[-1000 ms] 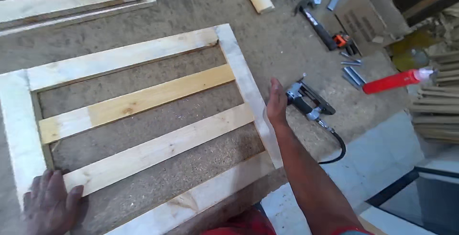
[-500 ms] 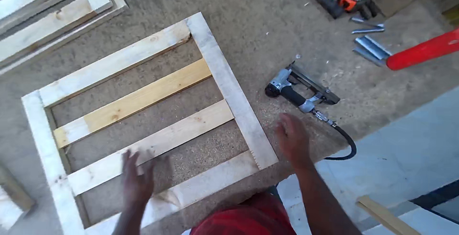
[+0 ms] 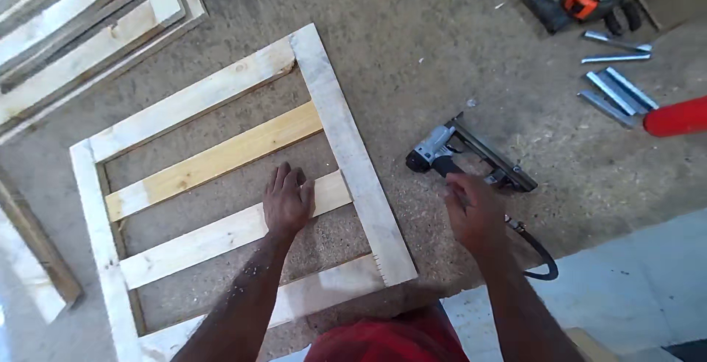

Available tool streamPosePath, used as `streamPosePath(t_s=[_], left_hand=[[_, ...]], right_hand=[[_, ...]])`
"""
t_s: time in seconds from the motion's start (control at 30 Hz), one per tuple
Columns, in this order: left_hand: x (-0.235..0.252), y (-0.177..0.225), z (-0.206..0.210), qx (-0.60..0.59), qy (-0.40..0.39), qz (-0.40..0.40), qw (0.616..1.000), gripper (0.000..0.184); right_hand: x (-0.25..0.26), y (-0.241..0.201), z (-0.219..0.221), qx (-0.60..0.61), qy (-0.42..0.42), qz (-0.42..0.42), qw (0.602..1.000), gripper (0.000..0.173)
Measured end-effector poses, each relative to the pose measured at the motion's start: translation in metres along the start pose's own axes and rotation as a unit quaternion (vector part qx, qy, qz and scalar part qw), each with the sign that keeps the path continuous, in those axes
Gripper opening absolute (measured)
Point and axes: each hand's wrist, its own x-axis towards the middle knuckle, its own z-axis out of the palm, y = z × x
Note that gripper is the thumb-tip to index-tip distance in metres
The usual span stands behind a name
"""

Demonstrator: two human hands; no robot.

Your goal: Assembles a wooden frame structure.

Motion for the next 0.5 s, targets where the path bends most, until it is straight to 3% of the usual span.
streamPosePath(t_s=[0.23, 0.3, 0.4, 0.5], left_hand=[[-0.001, -0.001, 0.000, -0.004, 0.003, -0.003, 1.000, 0.071], [-0.001, -0.002, 0.000, -0.007, 0.006, -0.002, 1.000, 0.071], [0.000, -0.005, 0.001, -0.010, 0.014, -0.002, 1.000, 0.070], [-0.001, -0.002, 0.002, -0.008, 0.009, -0.004, 1.000, 0.066]], right_hand=[[-0.014, -0.023, 0.048, 0.062, -0.083, 0.000, 0.995, 0.032], [-0.017, -0.042, 0.069, 0.042, -0.128, 0.014, 0.991, 0.045], [-0.024, -0.065, 0.106, -0.048, -0.156, 0.025, 0.986, 0.083], [-0.033, -0.070, 0.125, -0.144, -0.162, 0.011, 0.976, 0.088]])
